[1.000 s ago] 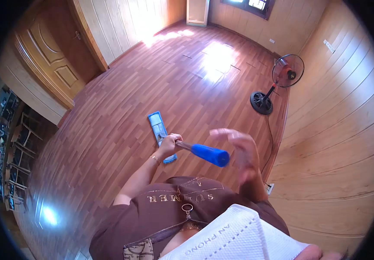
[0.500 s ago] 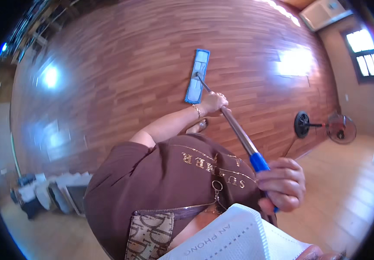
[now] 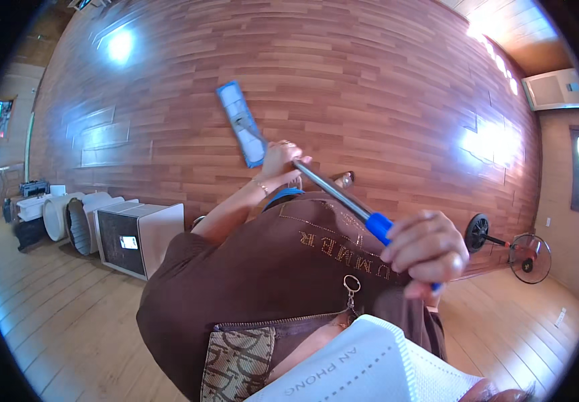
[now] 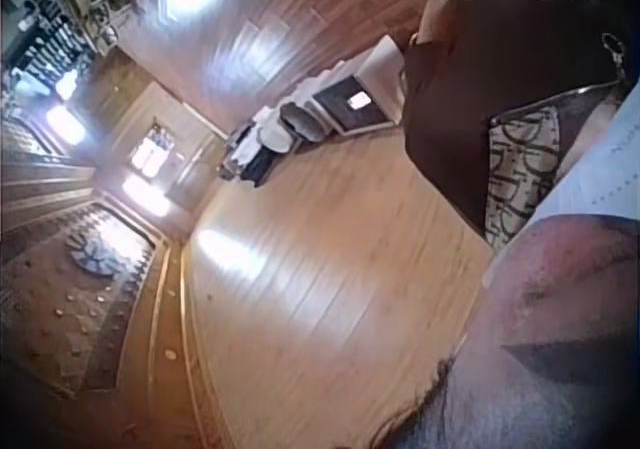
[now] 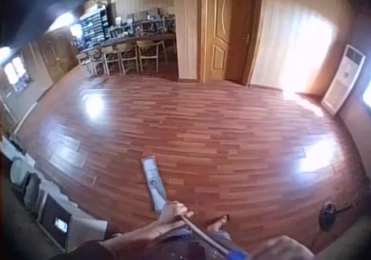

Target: The person mops the wooden floor using a flat mop.

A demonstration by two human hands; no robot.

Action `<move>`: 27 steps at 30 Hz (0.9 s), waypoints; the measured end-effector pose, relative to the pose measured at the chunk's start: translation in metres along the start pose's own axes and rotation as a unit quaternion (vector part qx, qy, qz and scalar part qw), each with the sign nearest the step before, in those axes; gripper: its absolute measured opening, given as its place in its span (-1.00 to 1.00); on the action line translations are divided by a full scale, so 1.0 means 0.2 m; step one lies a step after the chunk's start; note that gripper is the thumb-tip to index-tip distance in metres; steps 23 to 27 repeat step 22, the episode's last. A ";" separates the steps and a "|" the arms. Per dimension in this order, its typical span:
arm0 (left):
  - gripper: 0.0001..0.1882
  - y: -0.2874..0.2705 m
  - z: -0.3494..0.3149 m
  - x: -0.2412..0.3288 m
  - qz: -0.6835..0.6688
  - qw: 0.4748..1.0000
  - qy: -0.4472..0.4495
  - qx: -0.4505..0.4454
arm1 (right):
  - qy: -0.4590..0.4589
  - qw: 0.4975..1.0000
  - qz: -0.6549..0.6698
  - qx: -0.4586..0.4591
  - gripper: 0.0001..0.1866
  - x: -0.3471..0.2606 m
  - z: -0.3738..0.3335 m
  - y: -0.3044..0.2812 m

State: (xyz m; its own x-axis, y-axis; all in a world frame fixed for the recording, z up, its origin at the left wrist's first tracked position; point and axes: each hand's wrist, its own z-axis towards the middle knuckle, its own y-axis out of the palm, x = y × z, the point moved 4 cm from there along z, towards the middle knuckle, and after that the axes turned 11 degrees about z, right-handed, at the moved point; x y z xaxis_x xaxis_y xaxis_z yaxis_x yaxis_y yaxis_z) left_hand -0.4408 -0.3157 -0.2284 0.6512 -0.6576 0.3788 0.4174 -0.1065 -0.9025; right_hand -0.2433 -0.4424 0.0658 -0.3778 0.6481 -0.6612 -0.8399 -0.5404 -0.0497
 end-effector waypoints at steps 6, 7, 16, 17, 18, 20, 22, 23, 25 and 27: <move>-0.59 -0.02 -0.37 -0.24 0.050 0.987 -0.151 -0.024 | 0.135 0.973 0.184 0.024 -0.85 0.34 -0.05 -0.01; -0.59 -0.01 -0.41 -0.27 0.046 0.986 -0.163 -0.005 | 0.170 0.964 0.198 0.047 -0.86 0.37 -0.08 -0.02; -0.63 0.26 -0.55 -0.22 0.097 0.977 -0.178 -0.059 | 0.375 0.904 0.164 0.127 -0.89 0.26 -0.39 -0.10; -0.61 0.28 -0.51 -0.18 0.112 0.974 -0.190 -0.059 | 0.346 0.915 0.169 0.122 -0.90 0.24 -0.43 -0.13; -0.61 0.36 -0.54 -0.23 0.066 0.982 -0.176 -0.023 | 0.346 0.916 0.159 0.128 -0.90 0.19 -0.42 -0.13; -0.64 0.40 -0.44 -0.11 0.089 0.982 -0.160 -0.044 | 0.357 0.914 0.141 0.129 -0.91 0.12 -0.50 -0.20; -0.64 0.41 -0.36 0.06 0.075 0.981 -0.151 -0.098 | 0.357 0.915 0.127 0.140 -0.90 0.01 -0.52 -0.24; -0.64 0.41 -0.36 0.06 0.075 0.981 -0.151 -0.098 | 0.357 0.915 0.127 0.140 -0.90 0.01 -0.52 -0.24; -0.64 0.41 -0.36 0.06 0.075 0.981 -0.151 -0.098 | 0.357 0.915 0.127 0.140 -0.90 0.01 -0.52 -0.24; -0.64 0.41 -0.36 0.06 0.075 0.981 -0.151 -0.098 | 0.357 0.915 0.127 0.140 -0.90 0.01 -0.52 -0.24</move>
